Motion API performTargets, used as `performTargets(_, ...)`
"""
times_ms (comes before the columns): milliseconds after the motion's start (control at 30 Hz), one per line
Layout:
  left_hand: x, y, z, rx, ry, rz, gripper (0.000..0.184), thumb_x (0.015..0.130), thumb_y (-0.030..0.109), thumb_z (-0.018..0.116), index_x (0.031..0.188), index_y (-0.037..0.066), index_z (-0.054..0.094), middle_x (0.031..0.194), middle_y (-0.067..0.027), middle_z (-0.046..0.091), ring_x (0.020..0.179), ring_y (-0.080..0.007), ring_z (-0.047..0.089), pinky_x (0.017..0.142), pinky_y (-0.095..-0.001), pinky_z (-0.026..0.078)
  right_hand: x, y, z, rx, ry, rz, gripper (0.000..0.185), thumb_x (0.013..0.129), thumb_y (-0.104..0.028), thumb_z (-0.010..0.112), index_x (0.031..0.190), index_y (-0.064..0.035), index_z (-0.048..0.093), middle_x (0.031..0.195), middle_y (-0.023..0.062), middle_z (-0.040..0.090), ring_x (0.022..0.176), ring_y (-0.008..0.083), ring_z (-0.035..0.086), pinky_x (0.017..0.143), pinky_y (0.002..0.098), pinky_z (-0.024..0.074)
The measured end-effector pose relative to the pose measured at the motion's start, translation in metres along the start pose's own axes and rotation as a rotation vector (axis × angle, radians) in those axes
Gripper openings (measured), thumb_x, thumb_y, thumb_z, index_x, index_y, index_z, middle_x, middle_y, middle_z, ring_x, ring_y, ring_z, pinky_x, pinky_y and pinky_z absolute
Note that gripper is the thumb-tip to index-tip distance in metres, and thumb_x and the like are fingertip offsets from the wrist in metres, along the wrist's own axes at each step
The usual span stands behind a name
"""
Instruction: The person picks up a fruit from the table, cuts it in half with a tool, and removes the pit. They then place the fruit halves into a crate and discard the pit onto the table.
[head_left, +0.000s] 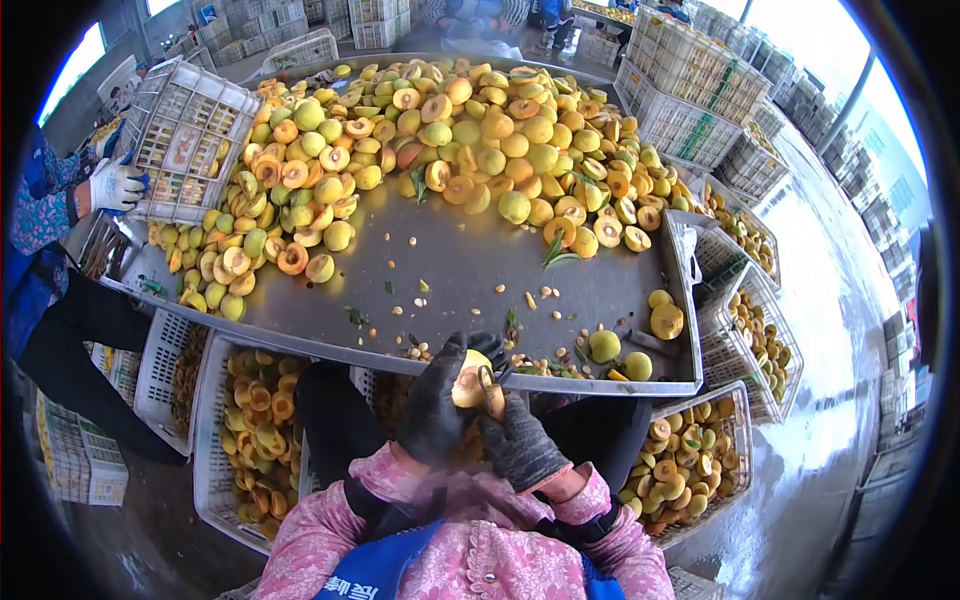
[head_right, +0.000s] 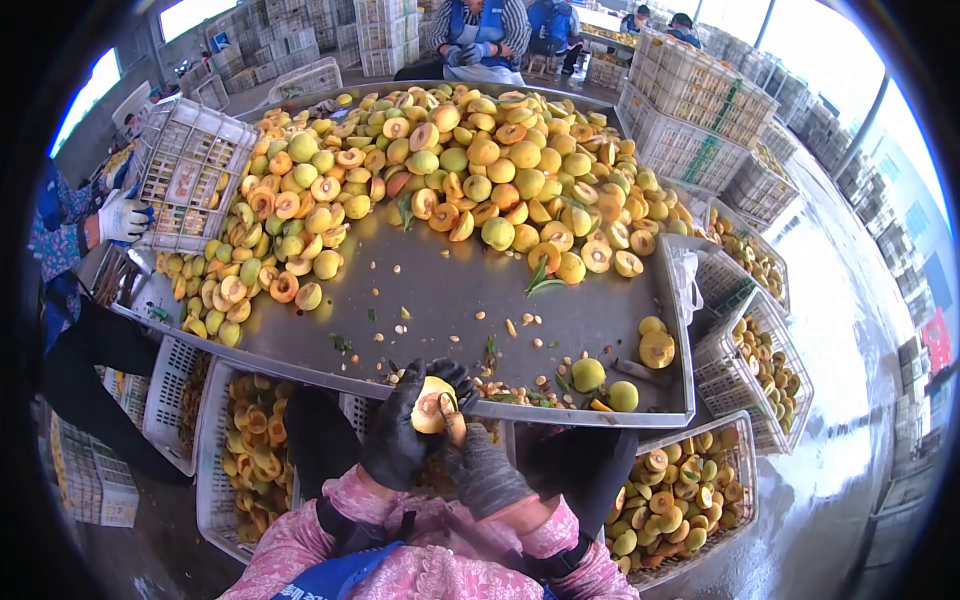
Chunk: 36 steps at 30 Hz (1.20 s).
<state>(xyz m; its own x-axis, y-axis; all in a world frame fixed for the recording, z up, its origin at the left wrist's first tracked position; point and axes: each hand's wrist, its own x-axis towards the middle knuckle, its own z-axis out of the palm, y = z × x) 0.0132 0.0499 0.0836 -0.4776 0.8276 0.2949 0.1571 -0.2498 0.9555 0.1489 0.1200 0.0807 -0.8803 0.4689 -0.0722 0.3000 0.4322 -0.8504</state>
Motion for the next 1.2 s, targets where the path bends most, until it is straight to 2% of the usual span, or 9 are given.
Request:
performTargets(167,0.0,-0.005,0.02,-0.46,0.238,-0.221,0.035,0.096,0.02,0.036,0.116,-0.006,0.048,0.111,-0.0148,0.056,0.102,-0.0193,0.055,0.092,-0.0326,0.043,0.005,0.019,0.024,0.267,0.048,-0.03,0.043,0.084,-0.004,0.054,0.123,-0.0017,0.038,0.111,0.0142,0.05,0.094,0.0235,0.055,0.075,0.0329,0.0462)
performTargets(267,0.003,0.005,0.025,-0.691,0.293,-0.315,0.037,0.097,0.023,0.032,0.116,-0.005,0.049,0.109,-0.013,0.056,0.101,-0.0189,0.055,0.092,-0.0322,0.043,0.014,0.047,0.041,0.058,0.094,-0.35,0.042,0.084,-0.002,0.051,0.124,-0.0023,0.038,0.114,0.012,0.048,0.096,0.0212,0.053,0.076,0.0286,0.0454)
performTargets(400,0.006,0.006,0.022,-0.825,0.357,-0.461,0.042,0.097,0.027,0.028,0.117,-0.004,0.048,0.107,-0.0114,0.056,0.099,-0.0186,0.056,0.09,-0.0308,0.043,0.013,0.028,0.024,0.098,-0.194,-0.096,0.045,0.085,-0.002,0.049,0.128,-0.0022,0.035,0.108,0.01,0.052,0.09,0.0169,0.054,0.072,0.0237,0.0456)
performTargets(467,0.002,0.008,0.017,-0.56,0.274,-0.364,0.036,0.095,0.023,0.039,0.117,-0.004,0.048,0.108,-0.0144,0.057,0.099,-0.0231,0.056,0.09,-0.0343,0.044,0.012,0.018,0.015,0.109,-0.267,0.01,0.049,0.085,-0.002,0.049,0.131,-0.0021,0.032,0.102,0.0087,0.055,0.081,0.0144,0.056,0.065,0.0226,0.0458)
performTargets(600,-0.006,-0.011,-0.006,0.565,0.094,0.267,0.03,0.09,0.016,0.05,0.112,-0.004,0.05,0.105,-0.0179,0.06,0.096,-0.0272,0.059,0.085,-0.036,0.046,0.013,0.037,0.021,-0.052,-0.14,-0.308,0.055,0.085,-0.003,0.05,0.136,-0.002,0.027,0.094,0.008,0.057,0.073,0.0149,0.055,0.064,0.0254,0.0462)
performTargets(833,0.005,-0.014,-0.01,0.304,-0.035,0.171,0.028,0.086,0.018,0.052,0.104,-0.003,0.053,0.095,-0.0161,0.063,0.089,-0.0282,0.062,0.082,-0.037,0.047,0.009,0.046,0.022,0.086,-0.311,-0.2,0.05,0.084,-0.002,0.05,0.131,-0.0003,0.034,0.102,0.0103,0.056,0.091,0.0204,0.053,0.084,0.0307,0.0424)
performTargets(967,0.003,-0.011,-0.009,0.152,-0.025,0.07,0.029,0.087,0.02,0.05,0.102,-0.004,0.055,0.095,-0.0171,0.063,0.087,-0.0272,0.063,0.084,-0.0345,0.047,0.008,0.029,0.02,-0.088,-0.339,-0.119,0.035,0.085,-0.005,0.051,0.119,0.0,0.046,0.102,0.01,0.057,0.09,0.0171,0.053,0.08,0.0295,0.0437)
performTargets(1100,0.001,-0.004,-0.009,0.243,0.004,0.028,0.028,0.09,0.016,0.041,0.097,-0.004,0.058,0.094,-0.0164,0.064,0.088,-0.0248,0.063,0.084,-0.0334,0.048,0.011,0.027,0.035,0.41,-0.304,0.086,0.031,0.085,-0.009,0.053,0.114,0.0003,0.05,0.096,0.0077,0.059,0.088,0.0149,0.053,0.077,0.0303,0.0447)
performTargets(1200,-0.006,-0.011,-0.007,-0.123,0.069,-0.23,0.027,0.09,0.016,0.043,0.099,-0.004,0.057,0.096,-0.0162,0.064,0.089,-0.0246,0.062,0.084,-0.0339,0.048,0.01,0.002,0.013,0.504,-0.373,0.146,0.026,0.085,-0.016,0.056,0.103,0.0033,0.053,0.093,0.0143,0.059,0.084,0.0233,0.055,0.075,0.0353,0.0438)
